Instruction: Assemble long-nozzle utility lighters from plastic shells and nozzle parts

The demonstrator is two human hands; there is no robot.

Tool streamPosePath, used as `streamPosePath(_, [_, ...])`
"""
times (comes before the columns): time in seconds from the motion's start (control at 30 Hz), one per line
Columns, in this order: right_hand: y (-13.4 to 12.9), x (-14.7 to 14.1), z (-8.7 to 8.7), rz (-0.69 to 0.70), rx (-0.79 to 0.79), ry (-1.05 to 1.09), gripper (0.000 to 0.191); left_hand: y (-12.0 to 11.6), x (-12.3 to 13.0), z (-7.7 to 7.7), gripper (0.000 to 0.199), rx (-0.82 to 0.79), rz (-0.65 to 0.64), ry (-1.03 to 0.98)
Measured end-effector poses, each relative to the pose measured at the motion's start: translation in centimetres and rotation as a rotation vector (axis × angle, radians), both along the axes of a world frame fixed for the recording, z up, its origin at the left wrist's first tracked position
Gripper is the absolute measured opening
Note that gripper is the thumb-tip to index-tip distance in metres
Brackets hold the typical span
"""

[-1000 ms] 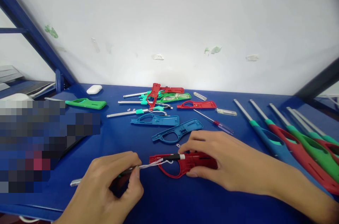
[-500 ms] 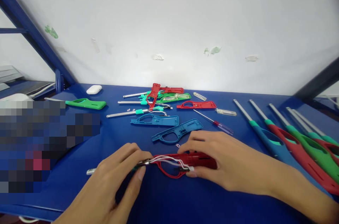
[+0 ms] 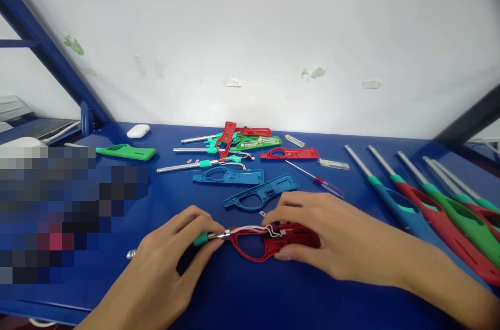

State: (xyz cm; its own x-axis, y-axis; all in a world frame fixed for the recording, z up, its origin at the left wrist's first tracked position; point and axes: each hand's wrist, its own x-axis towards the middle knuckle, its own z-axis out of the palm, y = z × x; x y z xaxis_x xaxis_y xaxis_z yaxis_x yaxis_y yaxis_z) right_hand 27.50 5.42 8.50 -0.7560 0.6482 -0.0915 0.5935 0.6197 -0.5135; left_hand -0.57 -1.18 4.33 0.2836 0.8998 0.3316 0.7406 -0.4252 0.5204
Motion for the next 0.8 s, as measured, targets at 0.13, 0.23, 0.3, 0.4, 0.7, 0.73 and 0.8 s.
streamPosePath(0.13, [0.0, 0.0, 0.0, -0.002, -0.011, 0.002, 0.023, 0.2, -0.2, -0.4, 0.01, 0.021, -0.011, 0.011])
streamPosePath(0.23, [0.0, 0.0, 0.0, -0.002, -0.013, 0.002, 0.022, 0.3, -0.4, -0.8, 0.013, 0.037, -0.022, 0.018])
streamPosePath(0.3, [0.0, 0.0, 0.0, 0.002, -0.011, -0.001, 0.022, 0.4, -0.5, -1.0, 0.015, 0.048, -0.024, 0.021])
streamPosePath(0.4, [0.1, 0.0, -0.1, 0.012, 0.0, -0.002, 0.025, 0.5, -0.6, -1.1, 0.017, 0.073, -0.026, 0.03])
streamPosePath(0.7, [0.1, 0.1, -0.1, 0.02, 0.015, 0.005, 0.03, 0.6, -0.5, -1.2, 0.02, 0.122, -0.021, 0.068])
streamPosePath(0.73, [0.2, 0.1, -0.1, 0.022, 0.015, 0.007, 0.029, 0.6, -0.4, -1.1, 0.022, 0.133, -0.016, 0.069])
streamPosePath(0.8, [0.2, 0.1, -0.1, 0.022, 0.017, 0.01, 0.029, 0.6, -0.2, -1.0, 0.028, 0.159, -0.009, 0.069])
